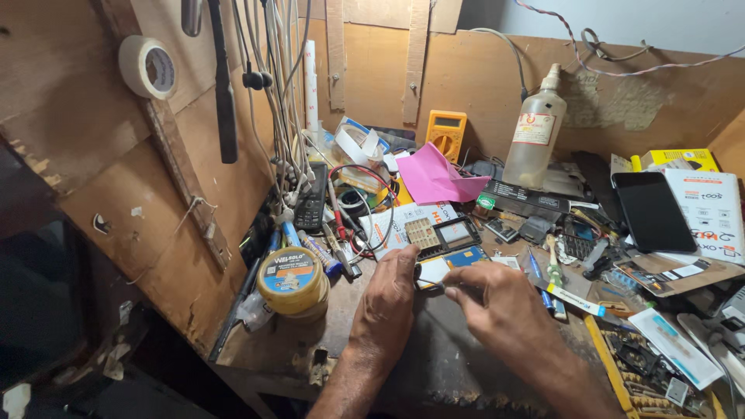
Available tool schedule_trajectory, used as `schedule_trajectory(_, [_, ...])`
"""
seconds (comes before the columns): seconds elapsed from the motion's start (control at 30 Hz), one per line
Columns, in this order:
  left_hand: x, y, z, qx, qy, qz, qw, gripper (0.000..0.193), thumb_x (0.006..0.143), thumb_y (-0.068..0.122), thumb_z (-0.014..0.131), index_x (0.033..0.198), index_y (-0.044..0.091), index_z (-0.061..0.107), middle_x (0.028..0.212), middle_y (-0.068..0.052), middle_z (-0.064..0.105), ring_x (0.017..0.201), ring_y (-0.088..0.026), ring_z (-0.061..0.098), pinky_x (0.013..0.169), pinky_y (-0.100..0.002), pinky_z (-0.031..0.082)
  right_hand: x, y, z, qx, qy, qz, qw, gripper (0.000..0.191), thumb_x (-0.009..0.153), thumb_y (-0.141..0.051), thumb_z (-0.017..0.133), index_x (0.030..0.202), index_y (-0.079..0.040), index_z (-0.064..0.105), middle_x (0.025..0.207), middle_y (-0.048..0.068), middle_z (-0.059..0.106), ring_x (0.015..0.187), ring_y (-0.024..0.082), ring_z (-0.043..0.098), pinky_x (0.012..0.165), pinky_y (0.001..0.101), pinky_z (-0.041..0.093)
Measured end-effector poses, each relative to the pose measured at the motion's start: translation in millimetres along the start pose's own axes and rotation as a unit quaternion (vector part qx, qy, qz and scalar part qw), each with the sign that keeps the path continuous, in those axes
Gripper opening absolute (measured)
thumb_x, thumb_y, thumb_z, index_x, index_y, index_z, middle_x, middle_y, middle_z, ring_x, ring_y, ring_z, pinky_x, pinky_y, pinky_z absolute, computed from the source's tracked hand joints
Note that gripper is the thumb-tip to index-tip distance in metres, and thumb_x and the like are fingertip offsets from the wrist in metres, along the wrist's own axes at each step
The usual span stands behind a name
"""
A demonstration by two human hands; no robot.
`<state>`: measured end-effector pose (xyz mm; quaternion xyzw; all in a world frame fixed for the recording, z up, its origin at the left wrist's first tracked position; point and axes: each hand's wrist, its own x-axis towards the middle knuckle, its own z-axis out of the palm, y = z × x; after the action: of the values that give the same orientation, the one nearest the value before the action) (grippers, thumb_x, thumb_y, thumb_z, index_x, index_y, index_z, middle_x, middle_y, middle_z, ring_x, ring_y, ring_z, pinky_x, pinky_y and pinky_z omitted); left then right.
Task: The person disassembles a small electronic device, removes the back cover, and uses a screwdriver to work on the internal circuit board. The person then applies a substance from a small container to the circuit board using a brush.
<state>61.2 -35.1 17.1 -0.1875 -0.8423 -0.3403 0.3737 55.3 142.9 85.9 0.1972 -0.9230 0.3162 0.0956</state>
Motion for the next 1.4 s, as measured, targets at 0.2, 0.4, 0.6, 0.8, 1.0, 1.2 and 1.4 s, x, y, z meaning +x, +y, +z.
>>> schedule_trajectory(0.2, [-1,0,-1,-0.005,0.002,0.005,1.000,0.060,0.076,-0.022,0.051,0.134,-0.006,0.048,0.117,-0.027,0.062,0.115,-0.044,0.061,0.099,-0.048,0.050,11,32,7,0.188,-0.056,0.148,0.969,0.024,0.081,-0.022,0.080,0.099,-0.006,0.083,0.077,0.003,0.080,0.061,0.010,0.065,0.056,0.0288,0.050])
schedule_trajectory(0.4, [-1,-2,3,0.002,0.002,-0.015,1.000,0.058,0.077,-0.021,0.051,0.134,-0.007,0.048,0.114,-0.027,0.062,0.110,-0.044,0.062,0.096,-0.049,0.050,-2,54,7,0.370,-0.076,0.279,0.883,0.026,0.085,-0.022,0.077,0.102,-0.003,0.082,0.074,0.003,0.073,0.050,0.007,0.047,0.044,0.0256,0.035])
schedule_trajectory(0.6, [3,1,3,-0.010,0.032,-0.086,0.996,0.054,0.083,-0.015,0.059,0.135,-0.007,0.047,0.112,-0.027,0.064,0.103,-0.044,0.066,0.089,-0.048,0.053,-17,66,0,0.447,-0.051,0.322,0.833,0.028,0.089,-0.023,0.074,0.108,-0.003,0.078,0.077,0.002,0.068,0.052,0.004,0.043,0.048,0.0243,0.039])
schedule_trajectory(0.8, [6,2,0,-0.014,0.063,-0.089,0.994,0.060,0.078,-0.010,0.067,0.133,-0.007,0.046,0.113,-0.029,0.064,0.107,-0.044,0.065,0.090,-0.047,0.054,-25,68,-4,0.480,-0.039,0.298,0.824,0.028,0.089,-0.020,0.074,0.107,0.001,0.079,0.077,0.005,0.068,0.049,0.005,0.038,0.044,0.0247,0.034])
schedule_trajectory(1.0, [1,-2,3,-0.021,-0.002,-0.063,0.998,0.057,0.083,-0.018,0.053,0.138,-0.003,0.049,0.113,-0.026,0.066,0.107,-0.042,0.066,0.094,-0.048,0.052,-28,47,-5,0.351,0.003,0.275,0.895,0.025,0.089,-0.020,0.075,0.107,-0.003,0.082,0.074,0.007,0.073,0.049,0.008,0.041,0.044,0.0270,0.033])
schedule_trajectory(1.2, [0,0,0,-0.013,-0.018,-0.008,1.000,0.061,0.080,-0.021,0.051,0.138,-0.003,0.048,0.114,-0.024,0.065,0.112,-0.041,0.062,0.098,-0.048,0.049,-19,17,0,0.150,0.057,0.099,0.982,0.024,0.084,-0.022,0.076,0.100,-0.006,0.083,0.079,0.006,0.082,0.068,0.012,0.071,0.061,0.0280,0.054])
schedule_trajectory(1.4, [1,6,-4,-0.021,-0.009,0.013,1.000,0.056,0.083,-0.018,0.055,0.137,-0.003,0.048,0.114,-0.024,0.065,0.113,-0.041,0.062,0.098,-0.048,0.049,-15,-1,1,0.020,0.083,-0.006,0.996,0.021,0.084,-0.021,0.075,0.097,-0.007,0.082,0.093,0.013,0.081,0.084,0.023,0.077,0.075,0.0335,0.056])
